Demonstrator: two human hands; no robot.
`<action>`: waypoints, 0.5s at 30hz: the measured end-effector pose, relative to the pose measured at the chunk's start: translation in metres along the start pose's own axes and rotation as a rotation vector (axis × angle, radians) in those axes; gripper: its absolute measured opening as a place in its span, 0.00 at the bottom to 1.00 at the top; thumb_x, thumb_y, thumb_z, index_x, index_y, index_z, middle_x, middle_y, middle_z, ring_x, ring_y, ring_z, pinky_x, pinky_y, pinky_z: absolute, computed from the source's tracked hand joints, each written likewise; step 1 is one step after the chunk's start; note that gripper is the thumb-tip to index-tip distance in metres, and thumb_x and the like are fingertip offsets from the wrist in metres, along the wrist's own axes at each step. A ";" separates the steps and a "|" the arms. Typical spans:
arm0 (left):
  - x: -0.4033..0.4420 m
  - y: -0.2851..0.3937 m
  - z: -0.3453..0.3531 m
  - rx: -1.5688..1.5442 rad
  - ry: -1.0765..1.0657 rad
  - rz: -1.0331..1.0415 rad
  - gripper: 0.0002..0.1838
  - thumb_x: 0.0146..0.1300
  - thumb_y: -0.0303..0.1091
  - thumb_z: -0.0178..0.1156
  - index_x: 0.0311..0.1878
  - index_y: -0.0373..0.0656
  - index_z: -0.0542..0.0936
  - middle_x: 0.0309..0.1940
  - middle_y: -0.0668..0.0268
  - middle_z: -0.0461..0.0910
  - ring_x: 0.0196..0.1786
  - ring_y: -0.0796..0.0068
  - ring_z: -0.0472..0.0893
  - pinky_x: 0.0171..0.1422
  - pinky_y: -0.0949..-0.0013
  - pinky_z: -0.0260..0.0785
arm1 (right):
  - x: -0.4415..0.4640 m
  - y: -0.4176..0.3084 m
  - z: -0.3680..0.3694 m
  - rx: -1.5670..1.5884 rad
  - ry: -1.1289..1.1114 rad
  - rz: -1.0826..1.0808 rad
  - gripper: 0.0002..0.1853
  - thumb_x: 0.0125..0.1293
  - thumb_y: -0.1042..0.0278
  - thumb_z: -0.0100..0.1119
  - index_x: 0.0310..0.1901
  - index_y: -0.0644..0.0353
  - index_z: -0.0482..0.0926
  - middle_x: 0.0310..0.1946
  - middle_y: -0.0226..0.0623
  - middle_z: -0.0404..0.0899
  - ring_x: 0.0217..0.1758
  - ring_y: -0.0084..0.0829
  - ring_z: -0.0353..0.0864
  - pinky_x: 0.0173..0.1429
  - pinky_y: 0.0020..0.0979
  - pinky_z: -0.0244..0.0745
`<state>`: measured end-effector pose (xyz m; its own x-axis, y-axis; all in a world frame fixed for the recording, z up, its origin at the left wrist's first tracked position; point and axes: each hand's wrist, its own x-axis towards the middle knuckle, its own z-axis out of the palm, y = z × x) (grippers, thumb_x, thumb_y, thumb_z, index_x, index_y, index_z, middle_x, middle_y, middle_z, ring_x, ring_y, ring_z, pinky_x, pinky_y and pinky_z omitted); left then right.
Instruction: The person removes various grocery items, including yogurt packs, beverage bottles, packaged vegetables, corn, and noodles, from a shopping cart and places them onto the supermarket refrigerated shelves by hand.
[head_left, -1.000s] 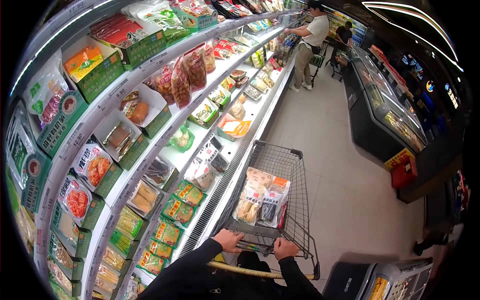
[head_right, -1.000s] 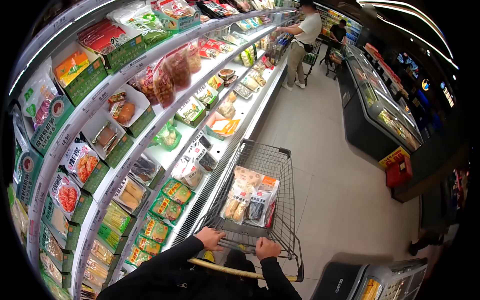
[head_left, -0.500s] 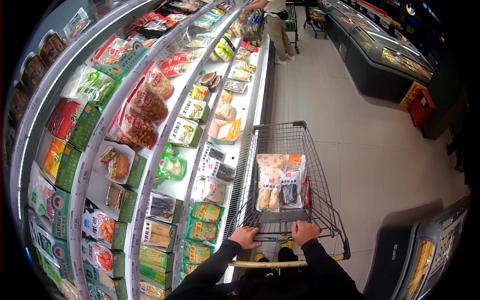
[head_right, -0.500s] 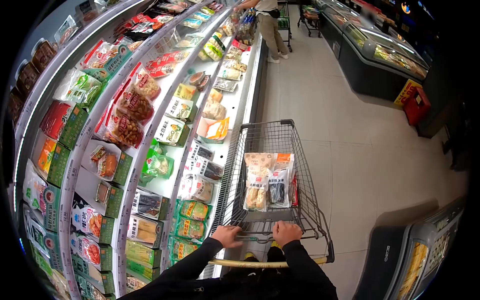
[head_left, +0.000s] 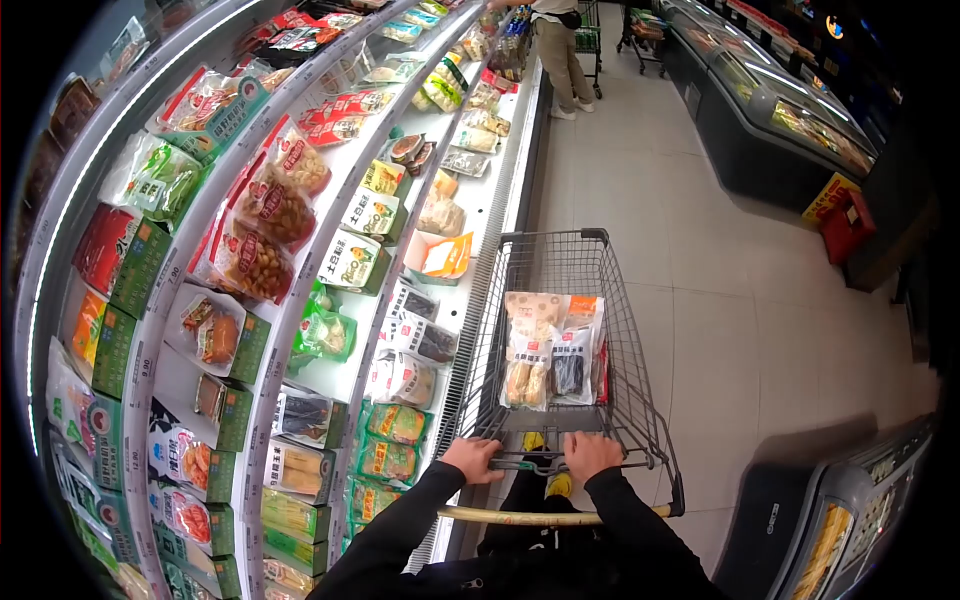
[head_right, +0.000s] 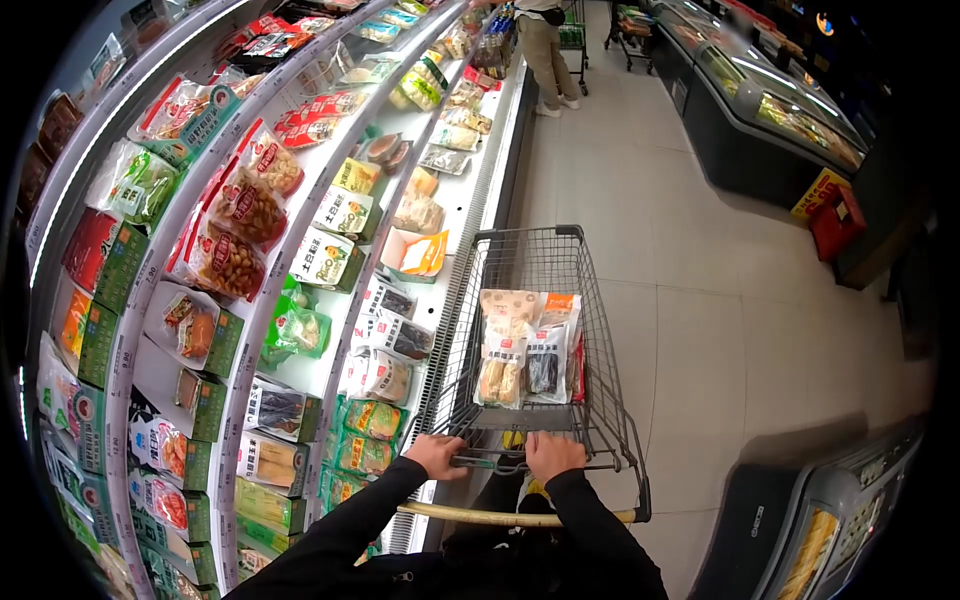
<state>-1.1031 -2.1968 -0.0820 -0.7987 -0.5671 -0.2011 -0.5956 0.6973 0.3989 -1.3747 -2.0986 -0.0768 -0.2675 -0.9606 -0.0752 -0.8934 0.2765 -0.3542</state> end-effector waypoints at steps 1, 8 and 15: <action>0.003 -0.002 0.000 -0.008 -0.001 0.006 0.28 0.54 0.58 0.69 0.48 0.44 0.80 0.35 0.60 0.85 0.41 0.56 0.86 0.41 0.55 0.78 | 0.003 0.000 -0.002 -0.021 -0.033 0.010 0.20 0.72 0.52 0.54 0.27 0.56 0.82 0.21 0.46 0.82 0.25 0.50 0.84 0.32 0.51 0.76; 0.025 -0.012 -0.006 -0.014 0.037 0.025 0.28 0.54 0.58 0.69 0.47 0.44 0.79 0.34 0.60 0.85 0.40 0.56 0.86 0.42 0.56 0.78 | 0.031 0.011 0.004 -0.017 0.064 -0.043 0.21 0.72 0.51 0.54 0.25 0.55 0.82 0.17 0.46 0.80 0.20 0.51 0.81 0.27 0.51 0.75; 0.056 -0.032 -0.012 -0.029 0.032 0.013 0.30 0.57 0.61 0.65 0.47 0.42 0.78 0.38 0.59 0.84 0.44 0.54 0.86 0.44 0.53 0.78 | 0.063 0.017 -0.003 -0.031 0.037 -0.070 0.19 0.71 0.54 0.54 0.26 0.55 0.83 0.16 0.47 0.79 0.20 0.52 0.80 0.27 0.52 0.74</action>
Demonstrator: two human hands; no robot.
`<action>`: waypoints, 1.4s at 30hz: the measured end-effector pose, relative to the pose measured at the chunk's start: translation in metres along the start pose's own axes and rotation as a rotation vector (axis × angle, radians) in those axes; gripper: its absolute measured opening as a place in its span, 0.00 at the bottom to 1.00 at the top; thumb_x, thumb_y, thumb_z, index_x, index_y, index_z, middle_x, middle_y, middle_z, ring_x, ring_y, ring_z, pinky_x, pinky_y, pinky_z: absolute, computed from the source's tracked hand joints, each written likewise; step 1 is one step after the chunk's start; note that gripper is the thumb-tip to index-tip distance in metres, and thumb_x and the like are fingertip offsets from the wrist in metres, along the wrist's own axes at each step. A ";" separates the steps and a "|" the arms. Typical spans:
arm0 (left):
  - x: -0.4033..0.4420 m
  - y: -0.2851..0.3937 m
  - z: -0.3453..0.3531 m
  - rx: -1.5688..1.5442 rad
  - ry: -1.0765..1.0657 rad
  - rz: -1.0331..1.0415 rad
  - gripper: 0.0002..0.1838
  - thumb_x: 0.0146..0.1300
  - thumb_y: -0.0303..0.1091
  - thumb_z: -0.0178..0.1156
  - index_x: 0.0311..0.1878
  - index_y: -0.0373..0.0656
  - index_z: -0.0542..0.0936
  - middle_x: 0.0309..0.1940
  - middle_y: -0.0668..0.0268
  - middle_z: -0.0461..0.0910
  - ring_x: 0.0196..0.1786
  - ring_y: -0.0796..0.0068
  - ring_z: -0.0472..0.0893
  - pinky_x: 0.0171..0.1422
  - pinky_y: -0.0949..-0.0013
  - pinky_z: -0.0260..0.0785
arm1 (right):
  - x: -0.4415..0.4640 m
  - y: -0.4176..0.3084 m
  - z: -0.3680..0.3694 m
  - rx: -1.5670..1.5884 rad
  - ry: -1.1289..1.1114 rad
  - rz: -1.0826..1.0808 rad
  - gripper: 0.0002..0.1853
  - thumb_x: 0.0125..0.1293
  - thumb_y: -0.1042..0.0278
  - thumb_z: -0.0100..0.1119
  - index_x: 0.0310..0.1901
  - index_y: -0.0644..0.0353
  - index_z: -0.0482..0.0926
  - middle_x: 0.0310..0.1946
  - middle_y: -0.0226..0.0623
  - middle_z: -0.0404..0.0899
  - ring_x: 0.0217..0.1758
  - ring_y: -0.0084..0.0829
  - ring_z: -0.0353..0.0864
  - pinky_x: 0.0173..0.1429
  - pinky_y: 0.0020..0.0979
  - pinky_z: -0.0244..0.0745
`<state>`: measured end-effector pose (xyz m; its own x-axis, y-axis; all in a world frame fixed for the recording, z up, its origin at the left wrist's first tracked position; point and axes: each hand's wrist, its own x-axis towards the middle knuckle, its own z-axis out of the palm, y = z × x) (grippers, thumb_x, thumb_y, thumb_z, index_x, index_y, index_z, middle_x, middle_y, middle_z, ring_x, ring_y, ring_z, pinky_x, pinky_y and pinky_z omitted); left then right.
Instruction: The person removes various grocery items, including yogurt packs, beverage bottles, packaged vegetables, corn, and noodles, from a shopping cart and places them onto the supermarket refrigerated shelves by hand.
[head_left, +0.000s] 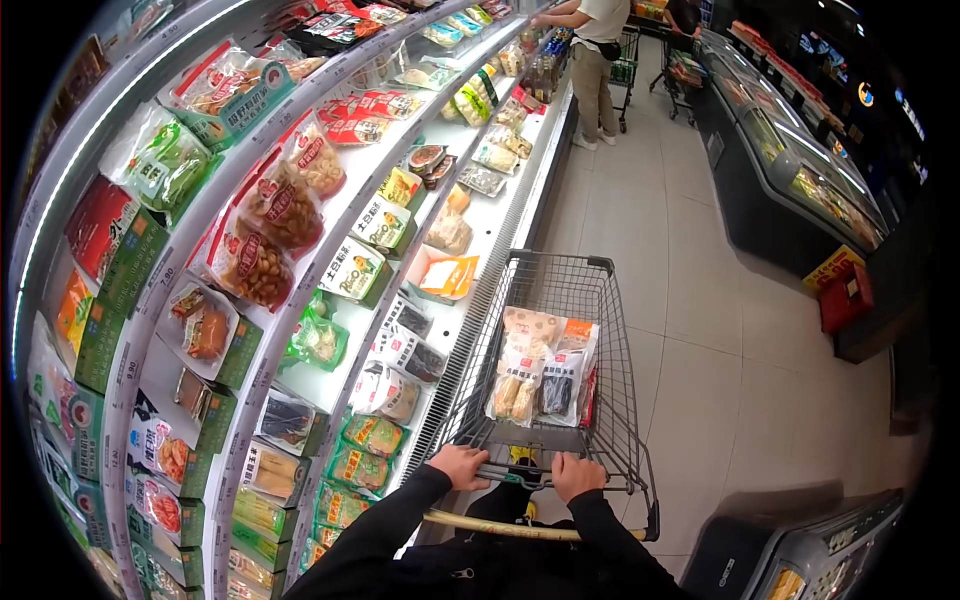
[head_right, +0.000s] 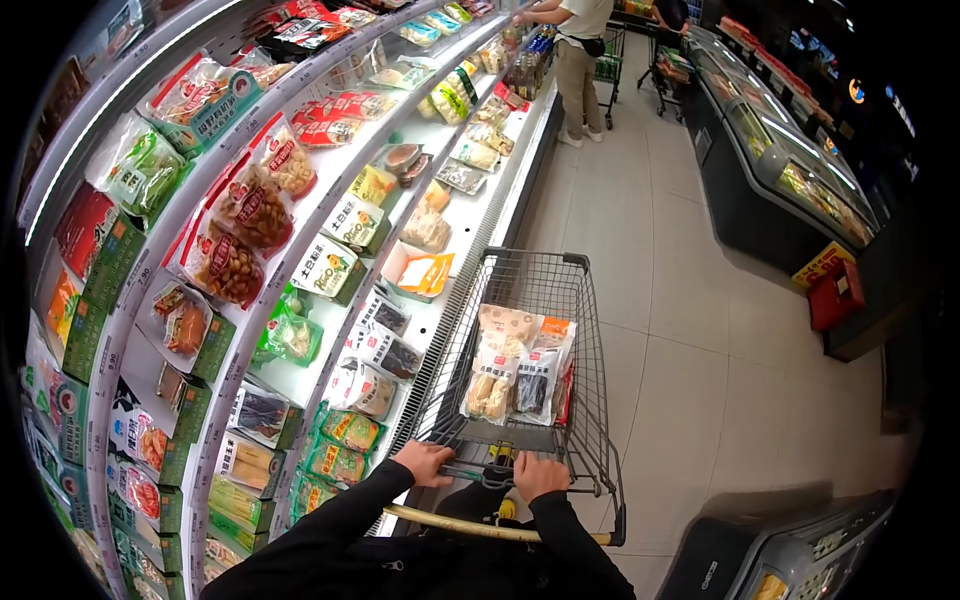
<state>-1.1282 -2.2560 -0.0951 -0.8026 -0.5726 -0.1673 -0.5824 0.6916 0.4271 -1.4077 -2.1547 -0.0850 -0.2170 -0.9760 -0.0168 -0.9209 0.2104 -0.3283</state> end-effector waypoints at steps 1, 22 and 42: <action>0.005 -0.002 -0.002 0.007 -0.009 0.004 0.30 0.57 0.62 0.65 0.48 0.42 0.78 0.38 0.59 0.84 0.44 0.54 0.86 0.44 0.53 0.78 | 0.009 0.002 0.000 -0.010 -0.007 -0.017 0.19 0.71 0.54 0.54 0.26 0.55 0.83 0.16 0.47 0.79 0.20 0.52 0.80 0.27 0.52 0.74; 0.105 -0.051 -0.028 -0.042 0.050 -0.009 0.29 0.55 0.60 0.68 0.43 0.41 0.79 0.33 0.60 0.83 0.38 0.55 0.85 0.38 0.55 0.77 | 0.128 0.032 0.005 -0.025 0.011 -0.089 0.18 0.73 0.58 0.51 0.27 0.56 0.81 0.15 0.49 0.76 0.18 0.54 0.77 0.25 0.51 0.69; 0.195 -0.089 -0.054 -0.038 0.015 -0.030 0.31 0.52 0.58 0.69 0.48 0.40 0.80 0.34 0.60 0.85 0.38 0.56 0.86 0.37 0.55 0.78 | 0.223 0.062 0.008 -0.122 0.049 -0.108 0.19 0.73 0.58 0.51 0.24 0.57 0.79 0.14 0.48 0.75 0.16 0.53 0.76 0.22 0.50 0.67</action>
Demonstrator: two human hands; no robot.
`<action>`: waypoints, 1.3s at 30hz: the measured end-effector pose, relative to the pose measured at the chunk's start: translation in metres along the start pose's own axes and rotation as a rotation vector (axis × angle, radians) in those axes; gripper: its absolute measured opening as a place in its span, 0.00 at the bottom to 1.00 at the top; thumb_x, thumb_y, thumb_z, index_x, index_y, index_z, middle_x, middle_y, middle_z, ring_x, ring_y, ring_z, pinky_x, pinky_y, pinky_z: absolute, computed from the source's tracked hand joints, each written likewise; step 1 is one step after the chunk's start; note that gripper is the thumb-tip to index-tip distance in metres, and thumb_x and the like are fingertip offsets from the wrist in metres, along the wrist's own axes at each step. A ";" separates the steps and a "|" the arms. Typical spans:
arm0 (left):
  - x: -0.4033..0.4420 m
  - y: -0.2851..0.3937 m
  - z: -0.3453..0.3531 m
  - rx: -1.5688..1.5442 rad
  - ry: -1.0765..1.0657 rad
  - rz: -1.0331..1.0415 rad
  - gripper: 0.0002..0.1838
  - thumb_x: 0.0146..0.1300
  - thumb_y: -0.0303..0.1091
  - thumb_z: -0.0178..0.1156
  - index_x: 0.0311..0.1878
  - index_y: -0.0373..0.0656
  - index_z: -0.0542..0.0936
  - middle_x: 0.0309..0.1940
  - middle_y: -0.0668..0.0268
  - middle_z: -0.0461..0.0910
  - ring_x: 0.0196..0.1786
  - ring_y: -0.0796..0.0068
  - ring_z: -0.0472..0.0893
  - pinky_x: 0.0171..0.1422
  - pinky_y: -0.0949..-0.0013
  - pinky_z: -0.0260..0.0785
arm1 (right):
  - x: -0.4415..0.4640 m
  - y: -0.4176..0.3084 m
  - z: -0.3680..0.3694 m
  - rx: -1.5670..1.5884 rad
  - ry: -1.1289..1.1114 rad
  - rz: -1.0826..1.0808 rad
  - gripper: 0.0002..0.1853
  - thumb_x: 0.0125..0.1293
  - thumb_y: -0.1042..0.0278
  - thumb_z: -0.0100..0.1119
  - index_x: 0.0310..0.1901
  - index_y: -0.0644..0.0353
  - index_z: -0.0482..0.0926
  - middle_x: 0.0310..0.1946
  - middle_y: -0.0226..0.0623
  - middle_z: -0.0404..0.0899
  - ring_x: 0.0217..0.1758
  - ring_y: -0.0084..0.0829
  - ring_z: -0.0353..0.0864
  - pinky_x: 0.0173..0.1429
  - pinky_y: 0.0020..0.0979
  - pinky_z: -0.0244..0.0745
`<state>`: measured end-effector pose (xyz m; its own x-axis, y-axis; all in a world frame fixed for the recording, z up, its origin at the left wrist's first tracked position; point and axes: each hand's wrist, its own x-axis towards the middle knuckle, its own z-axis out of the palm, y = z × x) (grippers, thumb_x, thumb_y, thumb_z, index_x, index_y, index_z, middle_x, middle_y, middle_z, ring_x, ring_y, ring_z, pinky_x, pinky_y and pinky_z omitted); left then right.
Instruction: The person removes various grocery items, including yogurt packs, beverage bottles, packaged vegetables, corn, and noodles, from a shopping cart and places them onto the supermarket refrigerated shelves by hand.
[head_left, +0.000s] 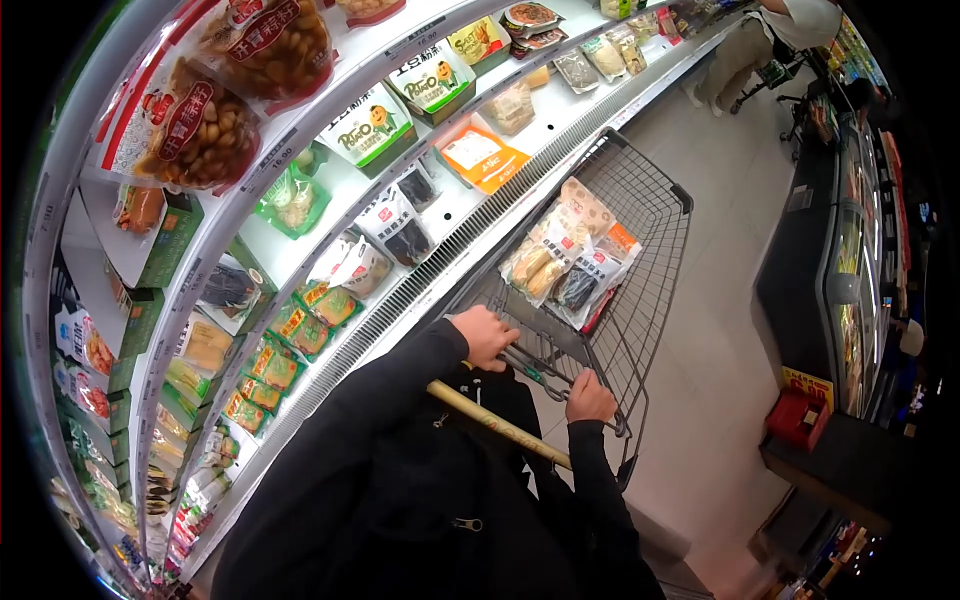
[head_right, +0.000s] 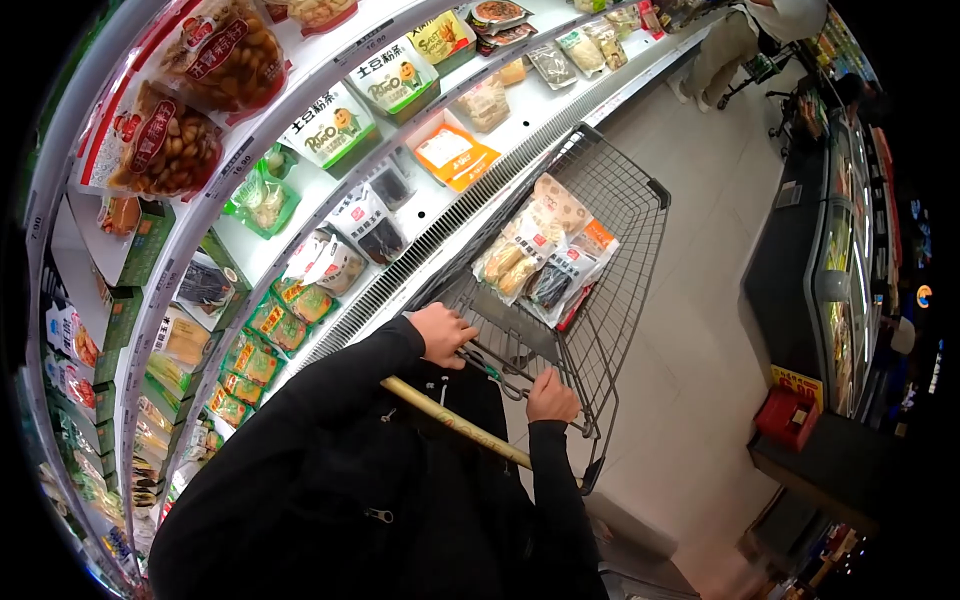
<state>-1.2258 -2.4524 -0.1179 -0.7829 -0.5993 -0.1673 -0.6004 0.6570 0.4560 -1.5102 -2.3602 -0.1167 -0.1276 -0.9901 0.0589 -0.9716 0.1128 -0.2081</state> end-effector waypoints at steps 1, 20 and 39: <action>0.002 0.001 0.000 0.001 0.004 0.003 0.31 0.52 0.58 0.69 0.48 0.41 0.80 0.34 0.60 0.85 0.39 0.56 0.86 0.37 0.55 0.78 | 0.004 0.002 0.001 0.004 0.009 -0.011 0.18 0.73 0.59 0.52 0.25 0.57 0.79 0.13 0.48 0.75 0.16 0.53 0.76 0.22 0.49 0.67; 0.049 -0.014 -0.014 -0.047 0.048 0.002 0.28 0.50 0.56 0.71 0.44 0.42 0.80 0.33 0.63 0.82 0.38 0.59 0.83 0.38 0.57 0.76 | 0.062 0.022 -0.016 0.145 -0.139 -0.104 0.14 0.71 0.60 0.55 0.28 0.54 0.77 0.14 0.41 0.76 0.16 0.49 0.76 0.23 0.48 0.67; 0.107 -0.032 -0.029 -0.080 0.023 0.014 0.26 0.47 0.51 0.71 0.42 0.42 0.79 0.31 0.62 0.80 0.39 0.58 0.83 0.41 0.59 0.77 | 0.245 -0.071 -0.232 2.561 -0.659 -1.119 0.17 0.74 0.52 0.62 0.44 0.59 0.87 0.28 0.34 0.77 0.21 0.27 0.72 0.24 0.28 0.64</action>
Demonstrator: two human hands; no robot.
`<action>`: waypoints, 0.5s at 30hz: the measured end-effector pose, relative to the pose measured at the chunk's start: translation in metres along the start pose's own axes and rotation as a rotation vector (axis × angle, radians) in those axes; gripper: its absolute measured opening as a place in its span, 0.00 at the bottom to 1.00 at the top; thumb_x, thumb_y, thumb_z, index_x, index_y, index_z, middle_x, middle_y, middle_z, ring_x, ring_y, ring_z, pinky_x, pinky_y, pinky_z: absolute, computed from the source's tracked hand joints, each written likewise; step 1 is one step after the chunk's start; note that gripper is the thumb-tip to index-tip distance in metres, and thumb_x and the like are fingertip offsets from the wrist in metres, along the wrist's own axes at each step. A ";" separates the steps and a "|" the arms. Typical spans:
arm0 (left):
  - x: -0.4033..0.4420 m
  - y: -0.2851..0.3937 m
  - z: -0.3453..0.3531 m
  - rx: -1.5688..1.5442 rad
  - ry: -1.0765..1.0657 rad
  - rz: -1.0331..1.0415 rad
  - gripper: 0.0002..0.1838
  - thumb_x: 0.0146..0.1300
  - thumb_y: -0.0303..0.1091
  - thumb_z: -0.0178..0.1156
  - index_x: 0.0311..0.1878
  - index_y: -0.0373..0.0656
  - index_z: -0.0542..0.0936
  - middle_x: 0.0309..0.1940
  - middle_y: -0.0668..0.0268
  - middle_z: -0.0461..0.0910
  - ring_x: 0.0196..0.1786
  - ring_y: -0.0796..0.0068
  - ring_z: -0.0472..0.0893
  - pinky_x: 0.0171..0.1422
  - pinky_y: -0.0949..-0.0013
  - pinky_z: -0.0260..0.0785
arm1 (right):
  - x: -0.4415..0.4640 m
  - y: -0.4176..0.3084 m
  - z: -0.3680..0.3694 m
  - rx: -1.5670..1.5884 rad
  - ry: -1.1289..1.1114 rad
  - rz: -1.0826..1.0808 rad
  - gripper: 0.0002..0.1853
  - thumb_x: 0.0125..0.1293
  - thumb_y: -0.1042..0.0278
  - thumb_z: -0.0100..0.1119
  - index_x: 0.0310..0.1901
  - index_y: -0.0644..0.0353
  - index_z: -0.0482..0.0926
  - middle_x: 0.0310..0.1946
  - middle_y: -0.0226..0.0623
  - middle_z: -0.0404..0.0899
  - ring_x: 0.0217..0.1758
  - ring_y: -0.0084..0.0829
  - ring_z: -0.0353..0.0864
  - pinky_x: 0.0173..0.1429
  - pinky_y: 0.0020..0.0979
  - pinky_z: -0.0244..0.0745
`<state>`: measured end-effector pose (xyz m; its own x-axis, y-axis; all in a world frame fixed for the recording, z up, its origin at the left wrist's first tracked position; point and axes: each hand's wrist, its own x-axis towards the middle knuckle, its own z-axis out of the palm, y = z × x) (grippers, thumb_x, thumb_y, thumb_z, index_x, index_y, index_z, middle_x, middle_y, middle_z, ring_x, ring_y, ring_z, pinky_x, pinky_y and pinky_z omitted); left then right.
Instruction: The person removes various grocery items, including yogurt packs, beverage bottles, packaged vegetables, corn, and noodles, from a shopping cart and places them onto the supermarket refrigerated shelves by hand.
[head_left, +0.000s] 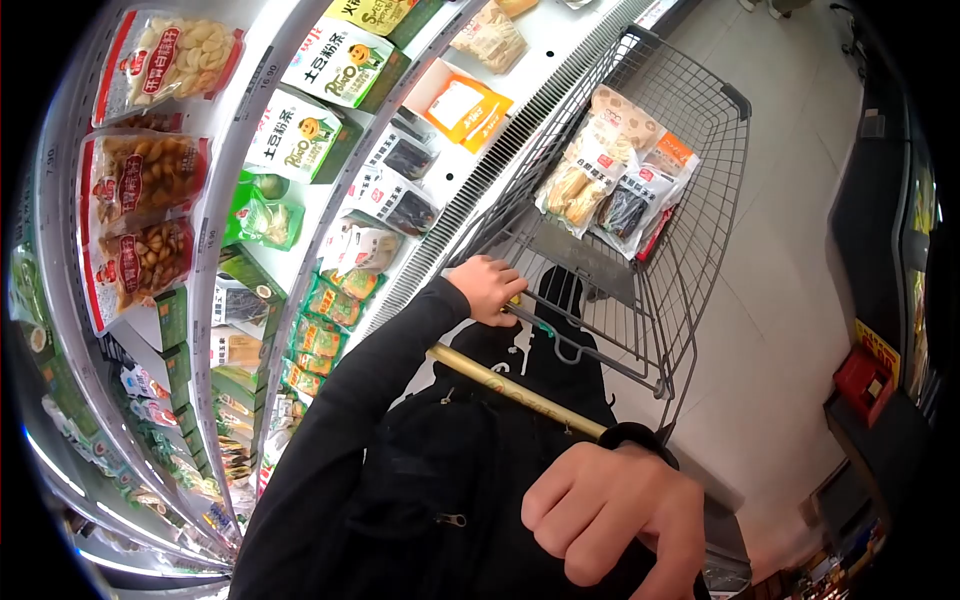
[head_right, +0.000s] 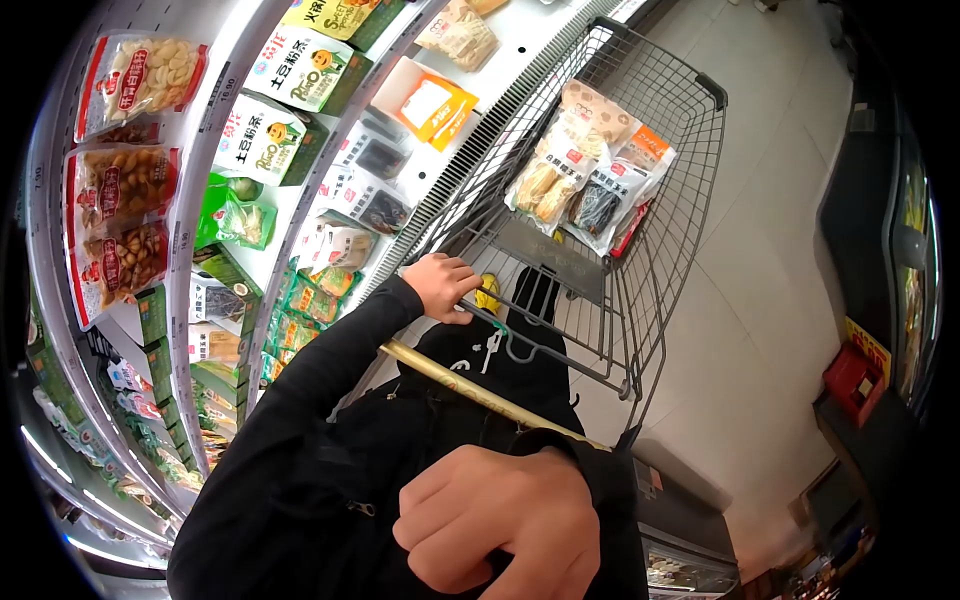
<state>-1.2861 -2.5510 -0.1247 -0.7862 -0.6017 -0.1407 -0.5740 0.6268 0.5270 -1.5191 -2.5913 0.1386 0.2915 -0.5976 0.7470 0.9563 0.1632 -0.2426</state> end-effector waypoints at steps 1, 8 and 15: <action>0.002 0.001 -0.001 0.005 0.005 -0.003 0.26 0.47 0.51 0.71 0.42 0.42 0.79 0.32 0.61 0.80 0.39 0.58 0.84 0.41 0.59 0.77 | -0.002 0.003 0.005 -0.007 0.003 0.001 0.17 0.74 0.52 0.62 0.44 0.59 0.87 0.28 0.34 0.77 0.21 0.27 0.72 0.24 0.28 0.64; 0.015 0.013 -0.018 -0.054 -0.055 -0.122 0.27 0.47 0.52 0.71 0.45 0.43 0.81 0.37 0.61 0.83 0.45 0.58 0.84 0.47 0.58 0.78 | -0.016 -0.015 -0.004 -0.132 0.094 -0.062 0.24 0.73 0.39 0.58 0.45 0.54 0.88 0.24 0.28 0.71 0.17 0.24 0.66 0.23 0.27 0.57; 0.035 0.020 -0.044 -0.168 -0.154 -0.234 0.39 0.52 0.67 0.70 0.56 0.44 0.83 0.54 0.57 0.79 0.53 0.52 0.82 0.59 0.54 0.75 | -0.025 -0.051 -0.058 -0.133 0.019 0.033 0.35 0.69 0.36 0.62 0.48 0.71 0.85 0.29 0.33 0.78 0.25 0.32 0.75 0.28 0.33 0.65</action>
<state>-1.3153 -2.5811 -0.0820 -0.6701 -0.6300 -0.3926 -0.7076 0.3823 0.5943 -1.5765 -2.6301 0.0963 0.3210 -0.6089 0.7254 0.9343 0.0780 -0.3479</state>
